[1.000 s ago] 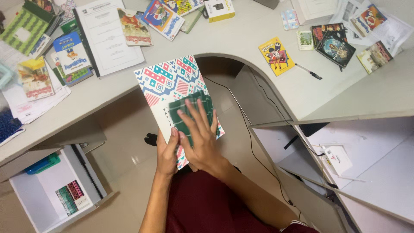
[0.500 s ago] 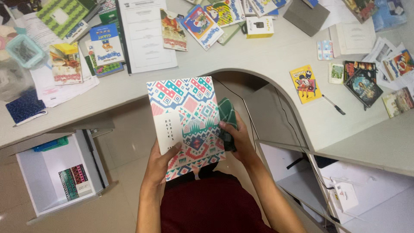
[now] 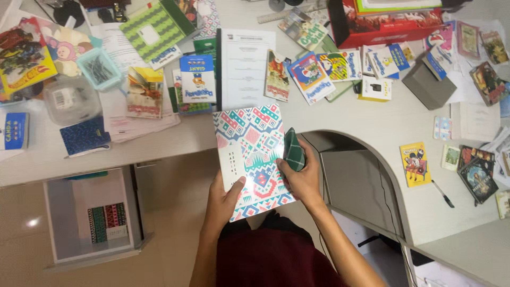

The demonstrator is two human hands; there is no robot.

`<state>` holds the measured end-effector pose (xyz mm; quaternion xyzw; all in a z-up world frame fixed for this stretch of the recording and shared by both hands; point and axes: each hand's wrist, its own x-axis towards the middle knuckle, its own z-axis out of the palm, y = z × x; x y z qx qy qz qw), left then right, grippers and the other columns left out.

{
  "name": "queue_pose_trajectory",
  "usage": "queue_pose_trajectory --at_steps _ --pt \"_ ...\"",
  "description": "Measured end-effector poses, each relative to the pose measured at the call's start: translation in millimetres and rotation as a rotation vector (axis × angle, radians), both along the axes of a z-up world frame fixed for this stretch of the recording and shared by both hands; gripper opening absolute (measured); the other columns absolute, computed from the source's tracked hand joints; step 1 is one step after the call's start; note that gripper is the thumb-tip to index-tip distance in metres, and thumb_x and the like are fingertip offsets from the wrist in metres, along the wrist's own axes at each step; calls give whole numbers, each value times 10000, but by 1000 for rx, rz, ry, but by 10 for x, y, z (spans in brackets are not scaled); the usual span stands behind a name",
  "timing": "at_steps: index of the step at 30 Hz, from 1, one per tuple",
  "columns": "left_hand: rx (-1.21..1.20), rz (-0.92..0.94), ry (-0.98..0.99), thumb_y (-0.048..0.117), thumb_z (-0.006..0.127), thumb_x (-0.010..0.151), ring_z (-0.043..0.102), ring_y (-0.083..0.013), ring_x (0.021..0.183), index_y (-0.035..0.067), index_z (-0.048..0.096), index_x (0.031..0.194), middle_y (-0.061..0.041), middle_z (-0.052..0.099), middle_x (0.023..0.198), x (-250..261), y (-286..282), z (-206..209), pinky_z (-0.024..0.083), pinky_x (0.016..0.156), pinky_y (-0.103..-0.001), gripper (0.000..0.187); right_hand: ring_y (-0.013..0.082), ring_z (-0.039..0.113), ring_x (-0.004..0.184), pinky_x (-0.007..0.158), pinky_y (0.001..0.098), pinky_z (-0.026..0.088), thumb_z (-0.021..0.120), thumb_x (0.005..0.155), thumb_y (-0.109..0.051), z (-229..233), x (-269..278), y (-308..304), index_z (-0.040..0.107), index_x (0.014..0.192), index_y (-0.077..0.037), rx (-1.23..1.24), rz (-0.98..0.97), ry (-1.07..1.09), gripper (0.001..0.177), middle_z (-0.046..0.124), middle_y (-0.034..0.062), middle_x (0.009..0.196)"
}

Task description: The person opens a desk drawer, removes a patterned notebook, and wipes both sides of the notebook with a green cloth before placing it back in the drawer. They then pick up a second patterned notebook from the desk and wipe its cover with the same cloth.

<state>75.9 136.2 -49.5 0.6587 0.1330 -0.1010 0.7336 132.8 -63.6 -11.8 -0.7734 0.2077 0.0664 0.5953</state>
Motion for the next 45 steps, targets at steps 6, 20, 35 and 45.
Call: queue_pose_trajectory --at_steps 6,20,35,45 --pt "1 57 -68 131 645 959 689 -173 1070 -32 584 1316 -143 721 1182 290 356 -69 561 902 -330 397 313 651 1149 953 418 539 709 872 -55 -88 216 337 484 1430 -6 -236 255 -248 604 635 232 1294" --pt "-151 235 -134 109 591 986 642 -106 931 -32 622 1247 -72 712 1067 621 578 25 540 815 -283 298 515 52 1580 1239 687 47 573 880 -82 -7 320 1137 393 1578 -95 -500 813 -621 720 158 252 1705" --pt "43 442 -313 228 506 1068 630 -113 857 -33 604 1274 -59 715 982 964 629 46 540 764 -301 347 509 77 1590 1257 638 89 538 1008 -287 65 1250 1360 314 1621 -74 -449 845 -749 687 159 269 1716" --pt "-5 538 -239 576 44 1069 693 -203 1065 -32 594 1346 -167 698 1190 1186 779 -368 581 941 -373 865 447 129 1608 1277 641 83 573 1032 -272 101 1167 1494 442 1567 -162 -385 1036 -928 561 224 183 1714"
